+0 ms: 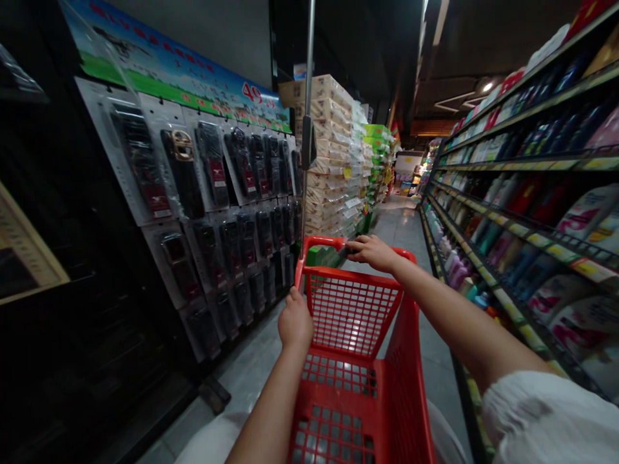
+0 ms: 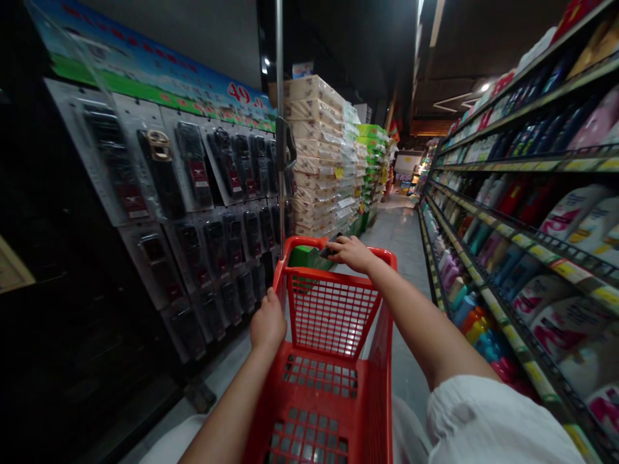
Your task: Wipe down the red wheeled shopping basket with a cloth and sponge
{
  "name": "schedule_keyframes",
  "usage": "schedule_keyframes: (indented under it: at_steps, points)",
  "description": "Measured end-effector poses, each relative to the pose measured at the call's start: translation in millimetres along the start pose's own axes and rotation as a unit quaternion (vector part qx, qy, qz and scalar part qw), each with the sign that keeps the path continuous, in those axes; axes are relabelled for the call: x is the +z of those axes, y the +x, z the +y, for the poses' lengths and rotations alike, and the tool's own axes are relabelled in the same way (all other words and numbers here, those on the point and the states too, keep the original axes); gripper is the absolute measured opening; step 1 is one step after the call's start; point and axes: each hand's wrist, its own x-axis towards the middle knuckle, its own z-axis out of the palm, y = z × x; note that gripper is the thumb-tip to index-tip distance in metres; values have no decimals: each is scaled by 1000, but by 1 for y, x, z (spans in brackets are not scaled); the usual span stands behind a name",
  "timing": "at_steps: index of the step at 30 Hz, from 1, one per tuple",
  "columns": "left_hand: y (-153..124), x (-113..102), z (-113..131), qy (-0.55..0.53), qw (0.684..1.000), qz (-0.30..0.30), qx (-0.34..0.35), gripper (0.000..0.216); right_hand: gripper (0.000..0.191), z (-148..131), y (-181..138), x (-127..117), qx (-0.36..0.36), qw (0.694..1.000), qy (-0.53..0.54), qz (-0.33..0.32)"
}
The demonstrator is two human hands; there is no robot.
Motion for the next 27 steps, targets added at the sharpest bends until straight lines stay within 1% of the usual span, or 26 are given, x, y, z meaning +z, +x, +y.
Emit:
schedule_keyframes:
  at_steps: [3,5,10,12,13,14,16,17,18,19,21,23,25,27]
  points:
    - [0,-2,2,0,1000,-2,-7,49,33,9,-26,11,33,999,8,23]
    - [0,-5,3,0,1000,-2,-6,47,33,14,-39,11,43,999,20,20]
    - [-1,-8,5,0,1000,5,-10,45,32,22,-54,-8,55,996,54,-41]
    - [0,-7,6,-1,1000,5,-11,45,31,26,-53,-14,85,993,67,-43]
    - [1,-6,5,-1,1000,6,-10,44,30,28,-51,-16,117,990,75,-25]
    - [1,-5,5,0,1000,7,-9,44,30,29,-48,-15,162,983,84,7]
    - [2,-4,5,2,1000,7,-11,44,33,28,-40,-11,262,955,110,83]
    - [2,-3,4,1,1000,6,-11,44,37,26,-35,-7,302,939,128,105]
    - [2,-3,4,-2,1000,6,-10,44,41,22,-29,-2,330,926,149,109]
    - [2,-3,4,-6,1000,6,-10,44,44,18,-23,2,349,917,171,95]
    - [1,-3,5,-11,1000,8,-12,44,46,7,-12,8,382,902,199,46]
    - [1,-3,6,-9,1000,12,-20,45,43,-1,1,8,414,890,190,14]
    - [0,-2,7,-4,1000,15,-26,44,39,-6,17,5,428,889,164,-6]
    - [0,-2,7,-2,1000,14,-27,44,37,-8,36,0,414,898,146,-30]
